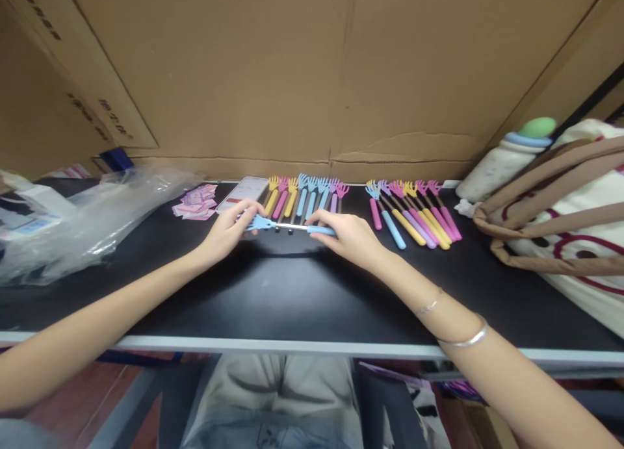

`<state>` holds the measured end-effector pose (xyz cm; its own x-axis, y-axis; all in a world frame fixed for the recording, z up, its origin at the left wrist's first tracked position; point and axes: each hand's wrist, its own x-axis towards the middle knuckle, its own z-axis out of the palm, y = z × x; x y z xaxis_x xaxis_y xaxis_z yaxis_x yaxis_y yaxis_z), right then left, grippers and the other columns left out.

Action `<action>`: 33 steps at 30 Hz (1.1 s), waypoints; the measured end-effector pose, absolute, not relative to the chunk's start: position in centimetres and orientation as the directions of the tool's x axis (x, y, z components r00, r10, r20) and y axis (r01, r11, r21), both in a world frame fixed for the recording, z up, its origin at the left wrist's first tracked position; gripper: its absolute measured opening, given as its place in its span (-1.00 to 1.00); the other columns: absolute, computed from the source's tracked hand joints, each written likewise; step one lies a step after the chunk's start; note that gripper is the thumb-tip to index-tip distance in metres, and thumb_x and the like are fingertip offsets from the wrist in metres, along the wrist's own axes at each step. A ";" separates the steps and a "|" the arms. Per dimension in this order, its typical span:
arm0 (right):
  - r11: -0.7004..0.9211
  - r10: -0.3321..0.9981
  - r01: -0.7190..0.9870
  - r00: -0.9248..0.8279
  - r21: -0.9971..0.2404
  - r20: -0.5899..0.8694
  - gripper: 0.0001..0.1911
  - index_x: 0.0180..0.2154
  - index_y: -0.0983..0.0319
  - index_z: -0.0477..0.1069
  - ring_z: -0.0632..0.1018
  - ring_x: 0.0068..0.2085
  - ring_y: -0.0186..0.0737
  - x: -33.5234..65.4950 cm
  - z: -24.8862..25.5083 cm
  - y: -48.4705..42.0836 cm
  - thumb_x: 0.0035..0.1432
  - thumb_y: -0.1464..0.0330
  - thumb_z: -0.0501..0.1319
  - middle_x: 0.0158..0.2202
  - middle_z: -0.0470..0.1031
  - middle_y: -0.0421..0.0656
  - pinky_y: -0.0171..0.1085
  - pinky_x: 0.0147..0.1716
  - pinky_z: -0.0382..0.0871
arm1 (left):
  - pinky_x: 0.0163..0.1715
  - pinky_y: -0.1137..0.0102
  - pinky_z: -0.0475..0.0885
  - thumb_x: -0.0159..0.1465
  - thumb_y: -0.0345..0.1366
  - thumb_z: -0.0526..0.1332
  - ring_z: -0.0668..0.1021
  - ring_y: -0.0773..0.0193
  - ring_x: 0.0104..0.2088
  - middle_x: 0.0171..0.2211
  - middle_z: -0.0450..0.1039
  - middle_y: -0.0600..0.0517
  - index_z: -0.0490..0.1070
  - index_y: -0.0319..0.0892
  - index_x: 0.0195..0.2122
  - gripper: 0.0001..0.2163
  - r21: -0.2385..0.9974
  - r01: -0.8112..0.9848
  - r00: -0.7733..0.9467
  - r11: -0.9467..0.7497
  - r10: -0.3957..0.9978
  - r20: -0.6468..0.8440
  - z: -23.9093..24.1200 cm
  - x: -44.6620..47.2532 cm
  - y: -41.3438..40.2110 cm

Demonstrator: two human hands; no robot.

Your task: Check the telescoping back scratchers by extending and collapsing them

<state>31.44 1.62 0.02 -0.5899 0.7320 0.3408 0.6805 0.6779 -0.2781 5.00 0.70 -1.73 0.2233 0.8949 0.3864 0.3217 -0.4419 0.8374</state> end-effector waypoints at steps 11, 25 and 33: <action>0.714 0.698 0.662 -0.653 -0.226 0.292 -0.80 -0.07 0.12 0.35 0.57 -0.30 -0.24 31.5 -0.6 1.3 0.30 0.25 0.09 -0.22 0.57 -0.21 -0.33 -0.32 0.28 | -0.43 0.50 0.40 0.36 -0.03 -0.01 0.45 0.38 -0.47 -0.31 0.45 0.02 0.39 -0.18 -0.28 -0.66 0.804 0.369 0.235 -0.466 0.884 0.404 -1.5 5.3 0.0; 0.708 0.646 0.674 -0.499 -0.210 0.577 -0.74 -0.14 0.17 0.41 0.46 -0.21 -0.11 33.7 2.5 2.3 0.30 0.20 0.06 -0.25 0.45 -0.05 -0.17 -0.20 0.34 | -0.36 0.43 0.33 0.36 -0.03 -0.02 0.46 0.32 -0.45 -0.47 0.45 0.09 0.25 -0.13 -0.07 -0.69 0.758 0.371 0.272 -0.537 0.843 0.464 0.2 4.3 0.0; 0.577 0.773 0.572 -0.152 -0.583 0.616 -0.75 -0.11 0.20 0.24 0.52 -0.23 -0.21 37.2 3.1 5.1 0.24 0.22 0.14 -0.24 0.54 -0.03 -0.23 -0.26 0.33 | -0.38 0.46 0.25 0.33 -0.20 0.04 0.51 0.32 -0.39 -0.39 0.53 0.15 0.32 -0.08 -0.14 -0.84 0.521 0.680 0.426 -0.516 0.856 0.292 -0.5 5.0 -0.5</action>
